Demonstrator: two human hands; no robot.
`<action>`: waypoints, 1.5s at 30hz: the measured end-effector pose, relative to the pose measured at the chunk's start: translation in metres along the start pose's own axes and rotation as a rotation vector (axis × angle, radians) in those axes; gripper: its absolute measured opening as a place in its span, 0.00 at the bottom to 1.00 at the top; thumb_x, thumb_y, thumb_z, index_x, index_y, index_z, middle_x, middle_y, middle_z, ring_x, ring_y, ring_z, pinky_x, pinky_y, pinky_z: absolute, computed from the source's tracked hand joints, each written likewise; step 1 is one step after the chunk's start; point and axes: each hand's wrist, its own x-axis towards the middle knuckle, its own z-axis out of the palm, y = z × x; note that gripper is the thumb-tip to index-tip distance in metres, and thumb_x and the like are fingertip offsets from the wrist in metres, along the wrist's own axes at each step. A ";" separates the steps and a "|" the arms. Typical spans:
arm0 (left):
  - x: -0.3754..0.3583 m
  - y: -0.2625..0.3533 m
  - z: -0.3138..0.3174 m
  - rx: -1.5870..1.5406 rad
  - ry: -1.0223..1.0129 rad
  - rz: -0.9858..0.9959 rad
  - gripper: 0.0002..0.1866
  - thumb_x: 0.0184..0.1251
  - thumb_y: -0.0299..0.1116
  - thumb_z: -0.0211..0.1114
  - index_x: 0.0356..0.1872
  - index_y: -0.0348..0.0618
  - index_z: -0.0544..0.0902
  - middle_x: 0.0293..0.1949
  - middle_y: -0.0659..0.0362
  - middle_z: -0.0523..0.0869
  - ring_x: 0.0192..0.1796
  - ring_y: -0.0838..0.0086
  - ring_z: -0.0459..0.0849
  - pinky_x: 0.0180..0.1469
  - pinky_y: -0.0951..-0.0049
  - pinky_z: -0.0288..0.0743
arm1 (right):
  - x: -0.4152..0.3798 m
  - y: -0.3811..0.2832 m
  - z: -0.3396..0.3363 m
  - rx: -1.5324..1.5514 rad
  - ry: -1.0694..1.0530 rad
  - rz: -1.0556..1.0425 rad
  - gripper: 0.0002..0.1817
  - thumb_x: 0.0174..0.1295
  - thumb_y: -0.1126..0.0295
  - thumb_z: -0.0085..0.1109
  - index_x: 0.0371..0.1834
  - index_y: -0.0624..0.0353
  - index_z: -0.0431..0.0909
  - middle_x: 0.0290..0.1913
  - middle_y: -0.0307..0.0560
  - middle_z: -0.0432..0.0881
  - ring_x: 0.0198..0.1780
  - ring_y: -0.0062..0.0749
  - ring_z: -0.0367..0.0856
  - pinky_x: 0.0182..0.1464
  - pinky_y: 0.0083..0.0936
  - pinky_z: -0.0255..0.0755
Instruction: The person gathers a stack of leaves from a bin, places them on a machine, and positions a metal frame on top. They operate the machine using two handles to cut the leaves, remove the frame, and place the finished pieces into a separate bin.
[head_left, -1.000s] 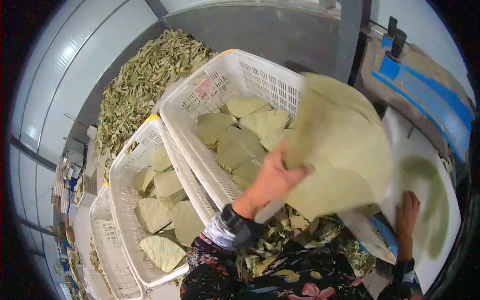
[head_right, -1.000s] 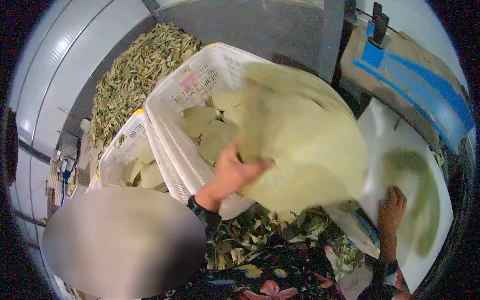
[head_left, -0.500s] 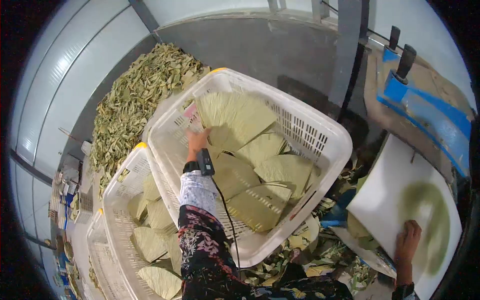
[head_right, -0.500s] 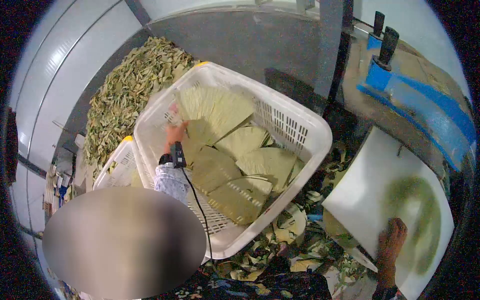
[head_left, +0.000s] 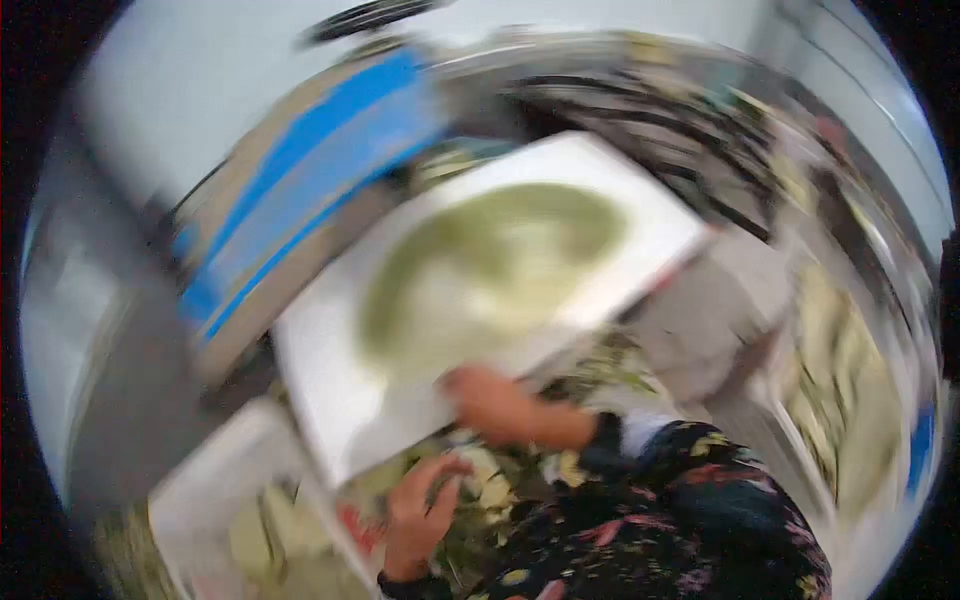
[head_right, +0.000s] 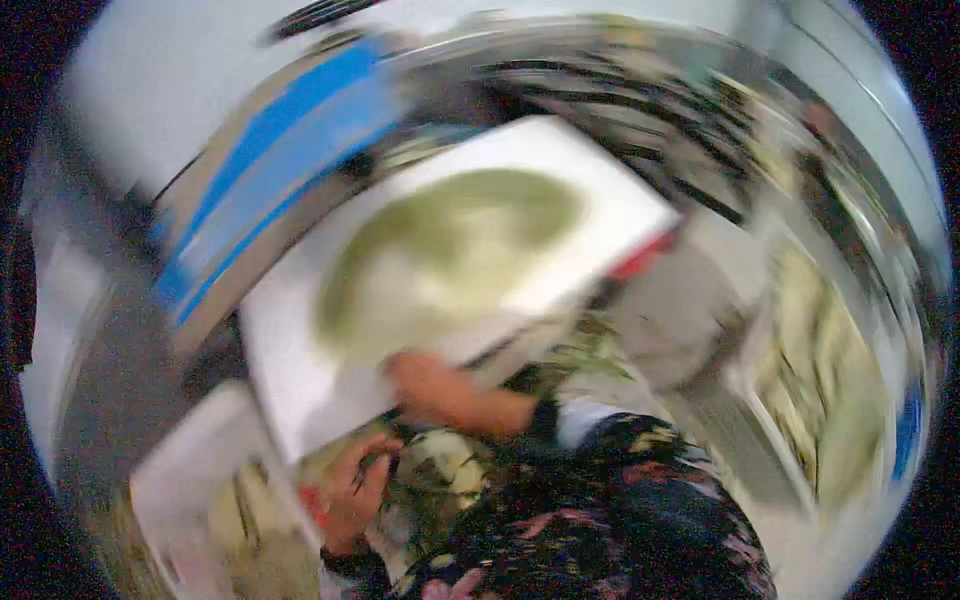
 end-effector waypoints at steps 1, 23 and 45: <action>0.013 0.002 0.022 -0.018 -0.100 0.038 0.13 0.63 0.21 0.56 0.48 0.32 0.76 0.39 0.52 0.85 0.41 0.71 0.84 0.46 0.70 0.77 | -0.027 -0.008 -0.002 -0.013 0.023 -0.153 0.14 0.54 0.68 0.53 0.42 0.65 0.75 0.45 0.57 0.75 0.49 0.49 0.72 0.52 0.40 0.67; 0.026 0.052 0.480 -0.153 -0.899 -0.337 0.13 0.65 0.24 0.53 0.49 0.29 0.72 0.39 0.48 0.82 0.37 0.64 0.84 0.40 0.66 0.79 | -0.936 0.125 -0.154 -0.528 1.333 2.031 0.35 0.53 0.61 0.65 0.60 0.70 0.63 0.56 0.67 0.70 0.58 0.56 0.69 0.61 0.39 0.63; -0.053 0.142 0.755 0.565 -1.254 1.231 0.16 0.59 0.32 0.58 0.49 0.43 0.76 0.44 0.57 0.79 0.46 0.64 0.79 0.44 0.59 0.70 | -1.135 0.136 -0.297 -0.606 1.421 2.115 0.47 0.35 0.65 0.74 0.62 0.67 0.60 0.57 0.63 0.72 0.60 0.51 0.70 0.60 0.38 0.65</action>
